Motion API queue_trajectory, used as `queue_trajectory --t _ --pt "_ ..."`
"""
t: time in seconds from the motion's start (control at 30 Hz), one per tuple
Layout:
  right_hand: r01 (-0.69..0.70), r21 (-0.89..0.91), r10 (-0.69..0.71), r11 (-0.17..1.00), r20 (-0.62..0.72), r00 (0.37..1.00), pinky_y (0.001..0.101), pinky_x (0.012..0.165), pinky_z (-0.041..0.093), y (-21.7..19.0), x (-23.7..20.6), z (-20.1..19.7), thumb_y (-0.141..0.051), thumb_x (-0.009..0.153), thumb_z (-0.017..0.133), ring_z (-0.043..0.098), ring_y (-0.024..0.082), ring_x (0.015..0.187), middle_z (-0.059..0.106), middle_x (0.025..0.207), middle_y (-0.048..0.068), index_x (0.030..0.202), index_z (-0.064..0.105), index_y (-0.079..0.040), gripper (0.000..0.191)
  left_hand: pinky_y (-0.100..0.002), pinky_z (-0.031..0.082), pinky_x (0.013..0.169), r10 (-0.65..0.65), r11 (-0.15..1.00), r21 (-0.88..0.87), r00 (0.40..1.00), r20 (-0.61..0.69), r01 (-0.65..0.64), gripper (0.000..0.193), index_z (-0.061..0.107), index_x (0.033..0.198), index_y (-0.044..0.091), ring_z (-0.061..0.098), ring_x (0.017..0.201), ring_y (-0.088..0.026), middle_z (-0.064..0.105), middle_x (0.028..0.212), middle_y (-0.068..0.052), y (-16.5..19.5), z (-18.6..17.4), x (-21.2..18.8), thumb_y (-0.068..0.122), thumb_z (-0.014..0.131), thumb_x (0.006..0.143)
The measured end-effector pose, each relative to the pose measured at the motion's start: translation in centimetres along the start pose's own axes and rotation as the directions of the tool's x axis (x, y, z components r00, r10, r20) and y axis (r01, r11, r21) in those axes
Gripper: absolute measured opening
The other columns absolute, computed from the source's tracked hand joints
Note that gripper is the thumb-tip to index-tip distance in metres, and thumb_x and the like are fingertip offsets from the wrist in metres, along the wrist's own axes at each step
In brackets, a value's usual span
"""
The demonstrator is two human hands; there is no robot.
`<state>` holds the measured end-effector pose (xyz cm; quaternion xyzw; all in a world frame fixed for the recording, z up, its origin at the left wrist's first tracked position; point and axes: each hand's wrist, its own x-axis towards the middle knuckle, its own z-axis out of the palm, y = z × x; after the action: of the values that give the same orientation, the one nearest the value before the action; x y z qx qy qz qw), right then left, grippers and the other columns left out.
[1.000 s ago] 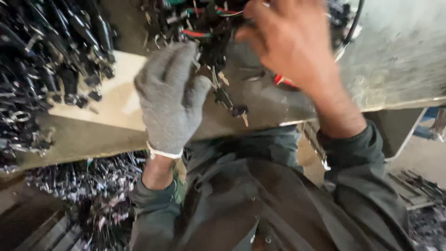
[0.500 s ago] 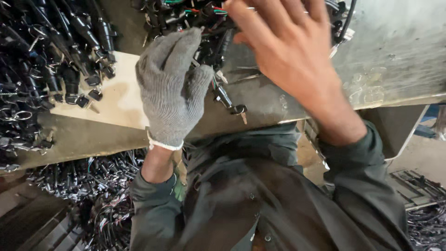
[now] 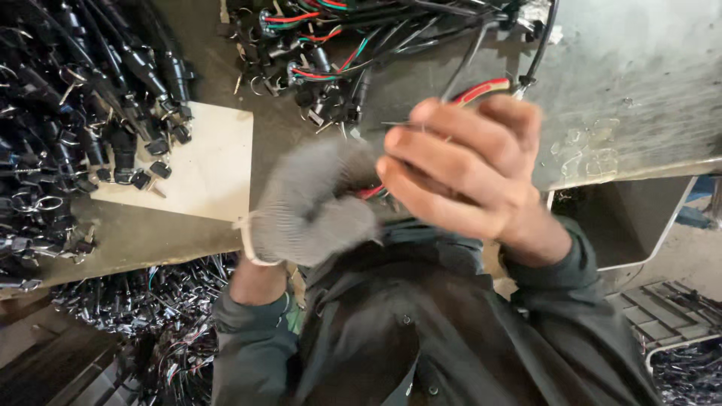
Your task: The person sits at a workbench assembling power cable connectors. They insert stripped red and green wires into a black connector body by hand, seat the wires, and use pliers to crimp and secure terminals onto the cable ends, working on one cable at a time.
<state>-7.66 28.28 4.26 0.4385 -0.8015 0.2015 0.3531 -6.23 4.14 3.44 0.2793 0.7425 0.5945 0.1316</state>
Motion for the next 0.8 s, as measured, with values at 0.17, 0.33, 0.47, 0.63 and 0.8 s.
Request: queue_trajectory --t 0.17,0.33,0.47,0.63,0.8 --pt "-0.735 0.592 0.805 0.330 0.229 0.547 0.0406 0.093 0.050 -4.5 -3.6 2.3 -0.042 0.104 0.057 0.063 0.027 0.102 0.066 0.105 0.012 0.111 0.060 -0.008 0.035 -0.032 0.056 0.078 -0.263 0.810 -0.517 0.959 0.104 0.279 0.030 0.067 0.121 0.003 0.065 0.085 -0.016 0.070 0.094 -0.005 -1.7 4.3 -3.2 0.027 0.062 0.104" --pt "-0.197 0.823 0.742 -0.533 0.566 0.359 0.0402 0.083 0.052 -9.4 -5.4 2.7 -0.028 0.113 0.057 0.064 0.023 0.086 0.069 0.097 0.014 0.113 0.060 -0.002 0.027 -0.031 0.053 0.096 -0.390 0.606 -0.756 0.921 -0.011 0.247 0.034 0.064 0.128 0.003 0.064 0.107 -0.017 0.067 0.117 -0.009 -5.2 7.7 -6.2 0.024 0.056 0.102" --pt "-0.459 0.872 0.614 0.170 0.270 0.741 0.0370 0.077 0.056 -11.1 -1.8 2.2 -0.012 0.112 0.057 0.072 0.027 0.088 0.071 0.105 0.012 0.112 0.066 -0.002 0.013 -0.036 0.052 0.095 -0.454 0.502 -0.800 0.888 0.078 0.327 0.037 0.063 0.133 0.001 0.063 0.109 -0.021 0.066 0.121 -0.012 -5.2 7.4 -5.8 0.021 0.056 0.103" --pt "-0.374 0.810 0.349 0.451 0.226 0.910 0.0352 0.062 0.050 -8.1 -0.7 -1.4 -0.006 0.100 0.067 0.065 0.021 0.068 0.070 0.096 0.008 0.112 0.065 0.003 0.015 -0.042 0.052 0.089 -0.311 0.323 -0.918 0.942 0.128 0.231 0.027 0.062 0.122 0.000 0.063 0.100 -0.026 0.066 0.112 -0.014 -2.2 5.0 -4.0 0.024 0.056 0.111" --pt "-0.536 0.248 0.404 0.807 0.431 0.807 0.0368 0.050 0.042 -8.3 -1.6 0.2 -0.016 0.090 0.079 0.056 0.021 0.055 0.052 0.070 0.004 0.102 0.066 -0.002 0.022 -0.045 0.052 0.087 -0.292 -0.055 -0.953 0.918 -0.269 -0.297 0.040 0.060 0.098 0.007 0.063 0.085 -0.027 0.066 0.094 -0.009 -0.3 4.4 -3.4 0.042 0.052 0.116"
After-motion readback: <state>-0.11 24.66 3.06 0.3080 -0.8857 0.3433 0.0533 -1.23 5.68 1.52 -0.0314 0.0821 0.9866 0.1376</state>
